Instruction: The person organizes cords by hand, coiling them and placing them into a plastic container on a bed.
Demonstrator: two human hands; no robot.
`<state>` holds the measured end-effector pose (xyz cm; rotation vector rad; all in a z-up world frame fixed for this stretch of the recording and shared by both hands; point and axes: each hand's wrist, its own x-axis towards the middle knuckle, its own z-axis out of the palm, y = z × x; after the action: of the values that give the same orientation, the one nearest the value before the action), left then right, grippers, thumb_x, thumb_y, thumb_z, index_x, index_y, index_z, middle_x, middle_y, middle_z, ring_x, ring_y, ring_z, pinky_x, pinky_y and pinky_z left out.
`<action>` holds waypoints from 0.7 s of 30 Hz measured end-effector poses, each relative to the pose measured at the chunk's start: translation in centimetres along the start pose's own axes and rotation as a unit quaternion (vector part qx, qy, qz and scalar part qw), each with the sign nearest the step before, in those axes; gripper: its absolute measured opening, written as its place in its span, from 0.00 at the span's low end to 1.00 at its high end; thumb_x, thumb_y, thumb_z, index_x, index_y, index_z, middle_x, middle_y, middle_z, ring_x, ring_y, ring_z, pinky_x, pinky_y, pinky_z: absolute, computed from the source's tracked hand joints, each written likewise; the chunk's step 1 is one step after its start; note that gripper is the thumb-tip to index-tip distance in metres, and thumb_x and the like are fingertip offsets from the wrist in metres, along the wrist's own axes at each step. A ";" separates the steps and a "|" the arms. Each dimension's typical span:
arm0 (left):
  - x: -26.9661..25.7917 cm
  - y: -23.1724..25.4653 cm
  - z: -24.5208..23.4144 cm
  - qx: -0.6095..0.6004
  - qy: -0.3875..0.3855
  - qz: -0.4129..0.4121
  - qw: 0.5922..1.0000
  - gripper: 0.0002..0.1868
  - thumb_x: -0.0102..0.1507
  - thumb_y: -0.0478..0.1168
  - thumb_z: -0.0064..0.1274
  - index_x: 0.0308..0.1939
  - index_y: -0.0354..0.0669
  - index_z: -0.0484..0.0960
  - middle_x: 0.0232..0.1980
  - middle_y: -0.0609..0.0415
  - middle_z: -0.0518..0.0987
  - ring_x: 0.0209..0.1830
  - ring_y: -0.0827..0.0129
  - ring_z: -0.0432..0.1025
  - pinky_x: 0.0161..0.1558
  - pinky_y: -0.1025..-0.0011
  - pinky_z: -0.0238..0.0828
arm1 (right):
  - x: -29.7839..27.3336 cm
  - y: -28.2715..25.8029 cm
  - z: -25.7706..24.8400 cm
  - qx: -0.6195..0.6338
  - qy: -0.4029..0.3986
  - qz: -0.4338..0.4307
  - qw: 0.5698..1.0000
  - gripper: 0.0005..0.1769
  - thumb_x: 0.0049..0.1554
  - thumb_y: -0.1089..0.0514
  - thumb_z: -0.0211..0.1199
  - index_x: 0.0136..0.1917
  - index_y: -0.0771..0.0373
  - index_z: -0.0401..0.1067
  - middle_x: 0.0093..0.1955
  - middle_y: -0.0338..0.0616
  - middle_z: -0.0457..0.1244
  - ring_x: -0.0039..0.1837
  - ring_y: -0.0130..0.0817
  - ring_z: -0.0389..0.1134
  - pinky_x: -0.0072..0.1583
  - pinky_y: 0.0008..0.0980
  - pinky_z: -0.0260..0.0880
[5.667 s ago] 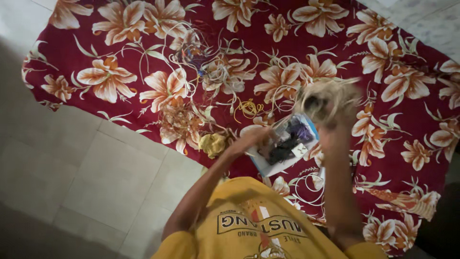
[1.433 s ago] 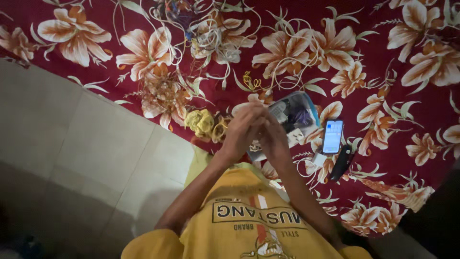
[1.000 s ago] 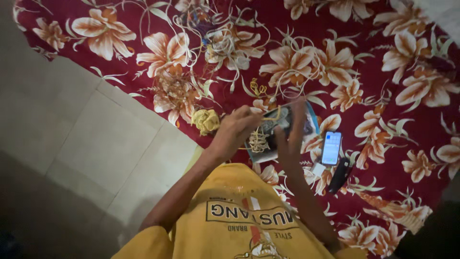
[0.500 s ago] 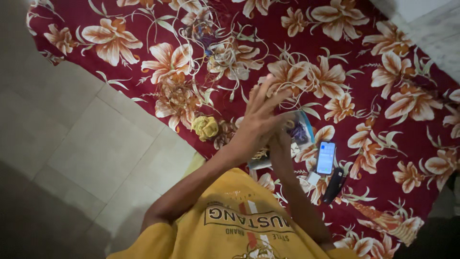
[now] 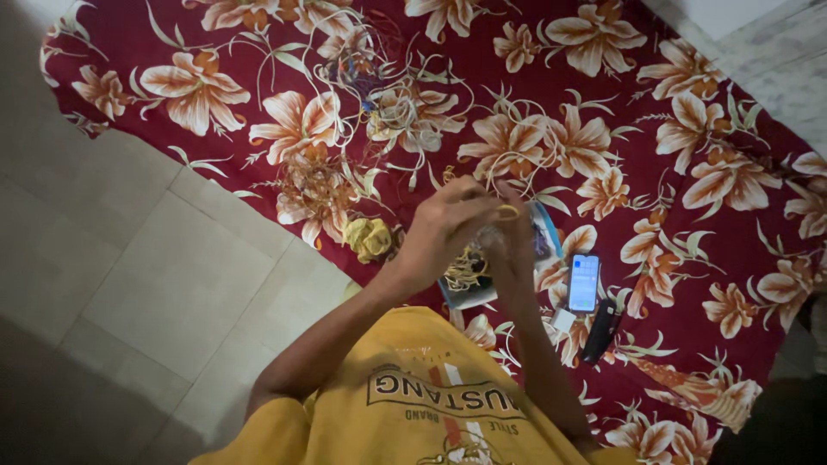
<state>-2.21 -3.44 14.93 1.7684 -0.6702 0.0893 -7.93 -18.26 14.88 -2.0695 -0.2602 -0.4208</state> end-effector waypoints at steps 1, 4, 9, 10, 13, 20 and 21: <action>0.3 0.1 -0.2 0.004 0.002 -0.014 1.000 0.12 0.65 0.29 0.60 0.53 0.39 0.85 0.45 0.54 0.77 0.44 0.69 0.74 0.39 0.67 0.75 | -0.5 0.6 0.5 0.192 -0.018 0.094 0.977 0.31 0.61 0.63 0.54 0.75 0.63 0.50 0.71 0.51 0.56 0.72 0.41 0.60 0.69 0.37 0.62; 0.5 1.0 -1.0 0.001 -0.008 0.022 1.000 0.16 0.60 0.28 0.60 0.51 0.41 0.84 0.50 0.53 0.78 0.48 0.68 0.76 0.42 0.70 0.80 | -3.5 3.6 2.0 0.336 -0.038 0.193 0.921 0.24 0.64 0.62 0.53 0.72 0.62 0.54 0.65 0.42 0.58 0.64 0.30 0.63 0.63 0.29 0.69; 1.9 1.1 -1.5 0.066 -0.013 0.082 0.994 0.13 0.57 0.30 0.65 0.45 0.41 0.85 0.42 0.54 0.78 0.45 0.62 0.71 0.42 0.65 0.75 | -6.4 7.5 3.9 0.260 0.002 0.221 0.940 0.12 0.65 0.65 0.52 0.61 0.68 0.67 0.53 0.39 0.63 0.55 0.24 0.64 0.54 0.25 0.66; 2.1 0.8 -1.5 0.026 -0.013 0.079 0.996 0.12 0.58 0.31 0.67 0.44 0.43 0.85 0.40 0.56 0.78 0.44 0.63 0.70 0.43 0.65 0.73 | -6.4 7.7 3.9 0.295 0.012 0.246 0.923 0.09 0.68 0.64 0.52 0.59 0.68 0.68 0.51 0.39 0.63 0.53 0.23 0.64 0.53 0.26 0.66; 1.8 0.6 -0.5 0.019 0.043 0.086 0.995 0.11 0.58 0.33 0.67 0.43 0.47 0.84 0.40 0.57 0.79 0.43 0.64 0.69 0.43 0.69 0.72 | -5.0 6.9 3.3 0.305 0.043 0.284 0.908 0.13 0.69 0.58 0.53 0.60 0.69 0.69 0.46 0.42 0.64 0.45 0.24 0.65 0.46 0.28 0.66; 2.0 0.9 -1.9 -0.137 -0.001 -0.017 0.990 0.11 0.63 0.30 0.60 0.49 0.42 0.83 0.42 0.53 0.79 0.38 0.64 0.79 0.38 0.69 0.77 | 0.1 0.9 2.4 -0.012 0.114 0.033 0.993 0.39 0.76 0.39 0.49 0.82 0.69 0.41 0.77 0.59 0.45 0.74 0.40 0.60 0.75 0.43 0.68; 2.0 1.0 -2.2 -0.068 0.008 -0.004 0.998 0.08 0.64 0.31 0.61 0.47 0.40 0.83 0.40 0.52 0.78 0.36 0.62 0.78 0.37 0.68 0.76 | 0.3 0.4 2.3 -0.011 0.114 0.032 0.993 0.39 0.76 0.39 0.49 0.82 0.69 0.41 0.77 0.59 0.45 0.74 0.40 0.60 0.75 0.43 0.68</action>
<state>-0.41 -2.34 17.26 1.6387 -0.6422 0.0505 -7.11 -16.48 13.65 -2.0245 -0.0519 -0.6175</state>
